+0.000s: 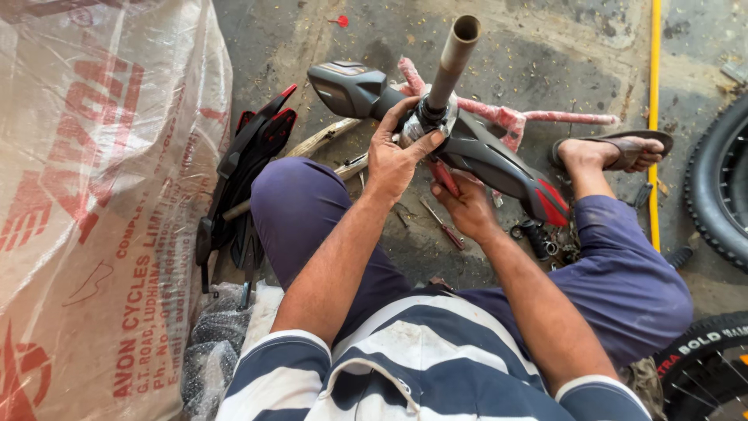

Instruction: The person sits on the floor assembling a bicycle, fitting the handlebar stem onto the fork steerer tube of the frame. They align the parts by hand, tap the assembly with a wooden stick and hammer, and tighten components using a screwdriver and pliers.

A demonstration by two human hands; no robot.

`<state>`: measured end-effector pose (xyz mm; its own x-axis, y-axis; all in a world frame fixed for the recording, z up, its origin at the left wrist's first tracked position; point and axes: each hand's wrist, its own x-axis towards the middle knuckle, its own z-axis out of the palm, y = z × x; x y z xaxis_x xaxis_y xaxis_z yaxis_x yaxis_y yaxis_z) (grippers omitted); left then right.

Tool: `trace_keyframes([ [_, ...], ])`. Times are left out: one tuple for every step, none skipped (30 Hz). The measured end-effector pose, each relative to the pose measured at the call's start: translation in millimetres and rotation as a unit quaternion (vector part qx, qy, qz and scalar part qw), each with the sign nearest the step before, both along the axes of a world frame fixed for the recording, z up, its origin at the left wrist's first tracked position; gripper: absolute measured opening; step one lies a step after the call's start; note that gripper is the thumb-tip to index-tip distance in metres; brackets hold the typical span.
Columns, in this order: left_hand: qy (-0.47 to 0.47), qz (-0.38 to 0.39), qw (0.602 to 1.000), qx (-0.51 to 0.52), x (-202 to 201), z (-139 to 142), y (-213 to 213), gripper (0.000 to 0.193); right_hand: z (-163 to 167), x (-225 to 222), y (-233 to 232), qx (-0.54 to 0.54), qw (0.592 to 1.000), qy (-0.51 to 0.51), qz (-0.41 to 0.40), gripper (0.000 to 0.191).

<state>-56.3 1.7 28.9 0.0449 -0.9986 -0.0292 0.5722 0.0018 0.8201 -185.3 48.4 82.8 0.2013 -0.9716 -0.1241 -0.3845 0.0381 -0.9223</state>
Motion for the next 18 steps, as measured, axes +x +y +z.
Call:
trace_keyframes([
  [-0.009,0.006,1.000,-0.003,1,-1,1,0.062,0,0,1,0.005,1.000,-0.025,-0.011,0.027],
  [-0.012,0.007,1.000,-0.007,1,-3,1,0.062,0,-1,1,0.009,0.998,-0.048,-0.027,0.028],
  [-0.015,0.010,1.000,-0.013,2,-4,0,0.062,-1,-1,1,0.002,0.999,-0.022,-0.023,0.027],
  [-0.019,0.013,1.000,-0.015,3,-5,1,0.062,-3,-2,2,-0.002,1.000,0.004,-0.020,0.026],
  [-0.024,0.010,1.000,-0.008,2,-6,1,0.062,-5,-4,1,-0.009,0.999,0.034,-0.018,0.025],
  [-0.035,0.010,0.999,-0.002,3,-7,1,0.063,-8,-5,1,-0.010,1.000,-0.005,-0.012,0.024],
  [-0.046,0.008,0.999,0.007,3,-9,2,0.064,-11,-8,2,-0.006,0.999,-0.046,-0.009,0.024],
  [-0.042,0.009,0.999,0.007,4,-10,3,0.063,-16,-12,3,-0.001,0.996,-0.086,-0.011,0.024],
  [-0.037,0.009,0.999,0.004,3,-11,3,0.063,-20,-16,6,0.034,0.999,-0.021,-0.016,0.022],
  [-0.031,0.012,0.999,-0.005,2,-12,1,0.063,-23,-21,9,0.064,0.997,0.045,-0.018,0.023],
  [-0.018,0.013,1.000,-0.005,2,-13,0,0.063,-26,-26,14,0.097,0.989,0.109,-0.017,0.027],
  [-0.007,0.009,1.000,0.000,2,-15,0,0.063,-29,-33,21,0.107,0.980,0.165,0.024,0.025],
  [0.006,0.001,1.000,0.001,1,-16,-2,0.063,-34,-45,30,0.114,0.967,0.221,0.060,0.024],
  [0.011,0.003,1.000,-0.005,1,-17,-5,0.063,-36,-54,38,0.118,0.949,0.276,0.097,0.023],
  [0.019,0.007,1.000,-0.009,1,-20,-6,0.063,-34,-64,49,0.203,0.955,0.205,0.068,0.024],
  [0.030,0.013,0.999,-0.008,0,-22,-6,0.062,-29,-76,59,0.288,0.947,0.134,0.040,0.025],
  [0.026,0.011,1.000,0.002,0,-24,-7,0.063,-23,-87,66,0.273,0.960,0.052,0.043,0.022],
  [0.021,0.010,1.000,0.014,1,-26,-7,0.064,-14,-98,72,0.258,0.964,-0.031,0.046,0.025],
])
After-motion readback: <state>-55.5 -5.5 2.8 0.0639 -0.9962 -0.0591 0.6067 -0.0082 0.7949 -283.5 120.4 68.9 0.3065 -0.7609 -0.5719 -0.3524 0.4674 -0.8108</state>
